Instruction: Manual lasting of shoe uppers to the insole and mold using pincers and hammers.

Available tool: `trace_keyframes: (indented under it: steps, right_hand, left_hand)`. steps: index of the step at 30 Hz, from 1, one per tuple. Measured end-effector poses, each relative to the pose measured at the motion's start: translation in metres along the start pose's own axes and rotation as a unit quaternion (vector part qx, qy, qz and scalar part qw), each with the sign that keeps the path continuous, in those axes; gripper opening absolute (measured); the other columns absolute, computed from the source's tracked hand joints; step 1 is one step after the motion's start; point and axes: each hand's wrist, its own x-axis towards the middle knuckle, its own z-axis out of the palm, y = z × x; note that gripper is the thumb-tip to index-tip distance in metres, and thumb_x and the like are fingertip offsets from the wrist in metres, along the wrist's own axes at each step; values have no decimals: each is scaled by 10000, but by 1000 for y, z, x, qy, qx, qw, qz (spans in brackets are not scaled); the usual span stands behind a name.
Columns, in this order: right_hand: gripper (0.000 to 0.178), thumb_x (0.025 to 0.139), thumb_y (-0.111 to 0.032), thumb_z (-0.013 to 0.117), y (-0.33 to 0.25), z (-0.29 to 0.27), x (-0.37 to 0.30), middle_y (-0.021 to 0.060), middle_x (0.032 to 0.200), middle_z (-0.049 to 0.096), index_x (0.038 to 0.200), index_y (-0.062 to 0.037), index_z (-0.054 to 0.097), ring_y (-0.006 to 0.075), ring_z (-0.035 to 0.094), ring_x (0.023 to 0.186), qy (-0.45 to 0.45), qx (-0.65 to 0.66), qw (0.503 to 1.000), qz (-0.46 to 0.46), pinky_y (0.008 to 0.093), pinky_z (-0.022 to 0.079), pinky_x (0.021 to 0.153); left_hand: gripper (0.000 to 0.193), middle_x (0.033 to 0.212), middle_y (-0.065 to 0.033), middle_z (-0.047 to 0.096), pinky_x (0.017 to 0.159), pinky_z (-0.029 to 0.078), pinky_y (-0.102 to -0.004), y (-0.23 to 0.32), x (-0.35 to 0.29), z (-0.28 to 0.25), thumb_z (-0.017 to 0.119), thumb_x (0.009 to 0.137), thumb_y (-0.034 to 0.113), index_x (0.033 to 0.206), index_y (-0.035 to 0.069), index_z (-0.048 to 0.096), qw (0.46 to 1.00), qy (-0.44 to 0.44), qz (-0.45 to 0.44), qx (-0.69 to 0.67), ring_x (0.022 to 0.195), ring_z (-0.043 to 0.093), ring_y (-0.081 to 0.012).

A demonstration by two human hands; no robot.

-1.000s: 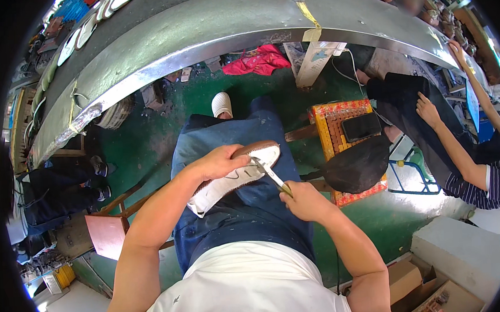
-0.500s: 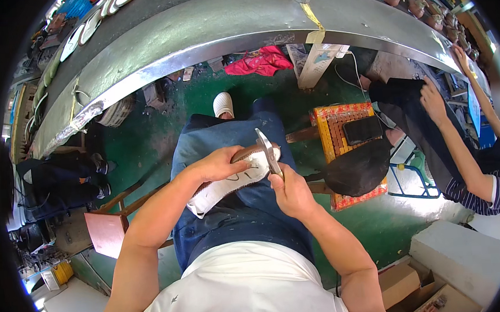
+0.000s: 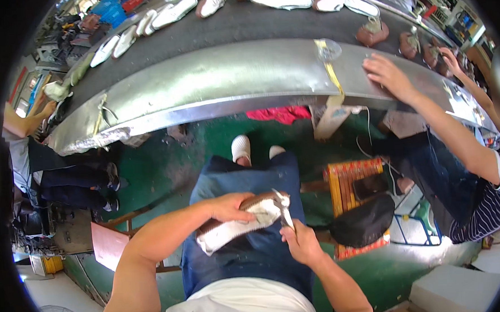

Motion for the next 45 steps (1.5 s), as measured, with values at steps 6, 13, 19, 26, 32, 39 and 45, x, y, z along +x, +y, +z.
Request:
trace_keyframes:
  steps: [6,13,19,26,32,39,45]
  right_hand:
    - [402,1082,-300,416,48,1,17,105,852,688,1093,58,599,182,694,759,35,128,990,38,329,550,685]
    - [482,1103,-338,378,61,-22,62,142,912,715,1104,93,593,192,713,742,-4,240,960,144,317,569,669]
    - [484,1101,-354,393,62,-32,88,162,938,698,1140,96,568,226,709,775,-11,290,940,181,337,573,698]
    - [516,1100,-380,387,59,-50,118,190,965,683,1194,108,529,269,706,807,-5,344,916,204,383,583,748]
    - [534,1098,-394,394,52,-66,164,195,951,690,1184,113,539,286,715,791,-16,343,919,194,398,590,738]
    - [552,1096,-430,391,62,-83,209,198,939,703,1194,89,553,277,714,745,-35,330,921,204,395,588,681]
    - [539,1097,-427,384,60,-94,239,197,927,705,1201,74,553,261,709,729,35,372,898,234,371,566,613]
  left_hand:
    - [657,1280,-104,613,955,505,-342,70,-75,-91,759,915,272,1425,-20,466,965,110,105,-213,1139,573,-163]
    - [633,1127,-133,696,928,532,-381,220,-79,-301,736,892,326,1369,-15,497,902,364,4,233,1034,671,-237]
    - [677,1333,-182,620,1033,450,-538,189,14,-455,648,934,446,1419,28,429,553,391,-274,683,1195,615,-371]
    - [502,1130,-202,707,1037,410,-510,111,48,-523,473,1020,454,1221,21,627,594,422,-228,646,1123,648,-347]
    - [490,1116,-220,718,941,492,-492,143,85,-577,440,1039,440,1157,23,667,619,474,-251,574,1095,679,-345]
    - [914,1527,-301,387,1132,414,-441,121,176,-677,735,826,561,1405,-85,445,694,655,-137,267,1392,452,-408]
    - [980,1459,-313,476,1107,433,-416,115,222,-723,799,764,579,1390,-102,476,643,721,-153,206,1352,501,-397]
